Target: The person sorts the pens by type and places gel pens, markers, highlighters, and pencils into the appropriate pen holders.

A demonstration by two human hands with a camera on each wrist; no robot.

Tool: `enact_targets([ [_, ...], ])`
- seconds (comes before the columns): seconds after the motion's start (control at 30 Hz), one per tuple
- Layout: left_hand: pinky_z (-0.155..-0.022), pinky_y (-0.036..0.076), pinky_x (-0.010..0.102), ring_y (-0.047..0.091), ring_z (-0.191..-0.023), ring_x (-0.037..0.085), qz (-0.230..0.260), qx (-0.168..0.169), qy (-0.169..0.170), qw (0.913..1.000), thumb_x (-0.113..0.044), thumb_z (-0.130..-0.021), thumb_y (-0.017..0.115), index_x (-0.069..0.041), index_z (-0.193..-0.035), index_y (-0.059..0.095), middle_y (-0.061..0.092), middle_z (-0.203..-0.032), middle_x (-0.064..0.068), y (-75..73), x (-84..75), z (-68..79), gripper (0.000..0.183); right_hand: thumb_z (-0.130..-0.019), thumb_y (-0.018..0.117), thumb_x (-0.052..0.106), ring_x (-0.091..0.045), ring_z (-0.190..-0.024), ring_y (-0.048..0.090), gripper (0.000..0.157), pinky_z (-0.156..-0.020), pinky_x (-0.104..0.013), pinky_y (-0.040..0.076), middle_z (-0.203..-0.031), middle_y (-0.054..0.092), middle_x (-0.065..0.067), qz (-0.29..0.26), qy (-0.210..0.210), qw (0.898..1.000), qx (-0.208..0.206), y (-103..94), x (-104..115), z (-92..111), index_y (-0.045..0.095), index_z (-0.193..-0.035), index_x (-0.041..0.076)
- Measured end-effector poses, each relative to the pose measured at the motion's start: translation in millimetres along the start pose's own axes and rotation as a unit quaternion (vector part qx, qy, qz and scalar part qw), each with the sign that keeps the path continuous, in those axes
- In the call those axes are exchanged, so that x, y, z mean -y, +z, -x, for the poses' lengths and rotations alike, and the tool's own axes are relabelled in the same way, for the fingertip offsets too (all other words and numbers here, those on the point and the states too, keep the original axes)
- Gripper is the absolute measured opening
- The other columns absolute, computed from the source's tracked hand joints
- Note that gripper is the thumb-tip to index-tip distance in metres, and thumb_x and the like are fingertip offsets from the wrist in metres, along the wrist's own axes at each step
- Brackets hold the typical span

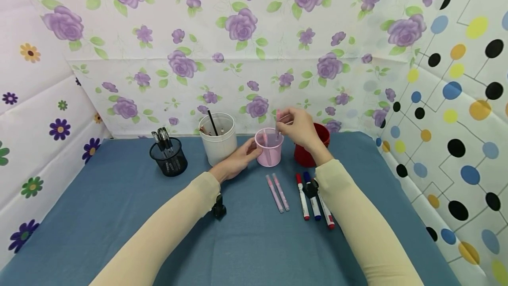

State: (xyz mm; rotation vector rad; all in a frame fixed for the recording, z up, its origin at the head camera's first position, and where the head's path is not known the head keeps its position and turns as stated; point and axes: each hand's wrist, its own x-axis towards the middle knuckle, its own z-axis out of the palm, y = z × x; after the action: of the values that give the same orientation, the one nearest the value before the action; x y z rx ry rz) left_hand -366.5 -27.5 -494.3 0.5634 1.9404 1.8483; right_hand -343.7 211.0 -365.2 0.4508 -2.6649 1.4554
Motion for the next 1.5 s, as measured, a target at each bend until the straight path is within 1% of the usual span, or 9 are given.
enact_targets([
  [0.27, -0.13, 0.029, 0.045, 0.032, -0.158, 0.026, 0.0, 0.003, -0.003, 1.0, -0.029, -0.113, 0.056, -0.017, -0.169, 0.024, 0.034, -0.17, 0.011, 0.1, -1.2, 0.5, 0.066, -0.103, 0.07, 0.014, -0.031, -0.099, 0.075, 0.024, -0.084, -0.043, 0.065, -0.114, 0.073, -0.019, 0.022, 0.016, 1.0, 0.001, 12.5, -5, -4, 0.067, -0.124, 0.002],
  [0.4, -0.13, 0.028, 0.046, 0.032, -0.158, 0.026, -0.003, 0.001, -0.003, 1.0, -0.029, -0.113, 0.056, -0.017, -0.169, 0.025, 0.034, -0.17, 0.011, 0.4, -2.4, 1.0, 0.066, -0.103, 0.07, 0.013, -0.033, -0.097, 0.074, 0.025, -0.086, -0.049, 0.065, -0.115, 0.073, -0.021, 0.02, 0.028, 0.999, 0.003, 15.6, -7, -4, 0.066, -0.125, 0.001],
  [0.47, -0.129, 0.029, 0.045, 0.032, -0.158, 0.026, -0.004, -0.001, -0.005, 1.0, -0.029, -0.113, 0.056, -0.017, -0.169, 0.025, 0.035, -0.169, 0.011, 0.4, -2.3, 1.1, 0.066, -0.103, 0.07, 0.012, -0.034, -0.095, 0.075, 0.025, -0.087, -0.05, 0.064, -0.116, 0.073, -0.021, 0.017, 0.034, 0.999, 0.004, 16.1, -8, -3, 0.066, -0.125, 0.001],
  [0.67, -0.129, 0.03, 0.044, 0.032, -0.158, 0.024, -0.007, -0.004, -0.006, 0.9999, -0.031, -0.113, 0.056, -0.018, -0.169, 0.026, 0.036, -0.169, 0.009, 0.7, -0.7, 0.3, 0.065, -0.104, 0.068, 0.013, -0.035, -0.095, 0.076, 0.025, -0.087, -0.047, 0.064, -0.116, 0.074, -0.021, 0.027, 0.04, 0.999, 0.007, 14.4, -7, -1, 0.066, -0.127, 0.004],
  [0.8, -0.129, 0.03, 0.044, 0.033, -0.158, 0.026, -0.007, -0.001, -0.002, 1.0, -0.03, -0.113, 0.056, -0.017, -0.169, 0.025, 0.036, -0.169, 0.01, 0.3, -0.5, -0.1, 0.065, -0.104, 0.068, 0.015, -0.036, -0.1, 0.076, 0.026, -0.087, -0.047, 0.064, -0.119, 0.073, -0.019, 0.042, 0.032, 0.999, 0.004, 10.0, -3, 5, 0.066, -0.128, 0.005],
  [1.0, -0.128, 0.031, 0.043, 0.034, -0.157, 0.026, -0.007, 0.002, -0.005, 1.0, -0.029, -0.112, 0.057, -0.017, -0.169, 0.024, 0.036, -0.168, 0.011, -1.2, -0.5, -0.2, 0.067, -0.103, 0.071, 0.016, -0.032, -0.096, 0.076, 0.024, -0.082, -0.048, 0.065, -0.116, 0.074, -0.018, 0.081, -0.008, 0.997, -0.004, 3.8, 1, 16, 0.069, -0.125, 0.006],
  [1.17, -0.128, 0.031, 0.043, 0.034, -0.157, 0.026, -0.005, 0.003, -0.007, 1.0, -0.028, -0.113, 0.057, -0.016, -0.169, 0.025, 0.036, -0.168, 0.011, -1.1, -0.8, -0.2, 0.066, -0.102, 0.073, 0.016, -0.034, -0.097, 0.075, 0.026, -0.086, -0.052, 0.063, -0.112, 0.076, -0.018, 0.122, -0.033, 0.992, -0.004, 1.9, 4, 28, 0.072, -0.124, 0.003],
  [1.33, -0.129, 0.031, 0.043, 0.033, -0.158, 0.026, -0.011, 0.003, -0.005, 0.9999, -0.029, -0.113, 0.056, -0.017, -0.169, 0.024, 0.035, -0.169, 0.011, -0.6, -1.2, 0.4, 0.066, -0.101, 0.074, 0.015, -0.033, -0.096, 0.074, 0.028, -0.088, -0.054, 0.061, -0.106, 0.077, -0.017, 0.162, -0.04, 0.986, 0.017, 4.1, 9, 42, 0.073, -0.125, 0.002],
  [1.5, -0.129, 0.031, 0.043, 0.032, -0.158, 0.027, -0.012, 0.001, -0.002, 0.9999, -0.028, -0.113, 0.056, -0.017, -0.169, 0.024, 0.035, -0.169, 0.012, -0.3, -0.2, 0.4, 0.066, -0.099, 0.075, 0.014, -0.027, -0.086, 0.072, 0.029, -0.077, -0.047, 0.061, -0.097, 0.075, -0.012, 0.185, -0.036, 0.981, 0.043, 7.7, 7, 54, 0.073, -0.126, 0.001],
])
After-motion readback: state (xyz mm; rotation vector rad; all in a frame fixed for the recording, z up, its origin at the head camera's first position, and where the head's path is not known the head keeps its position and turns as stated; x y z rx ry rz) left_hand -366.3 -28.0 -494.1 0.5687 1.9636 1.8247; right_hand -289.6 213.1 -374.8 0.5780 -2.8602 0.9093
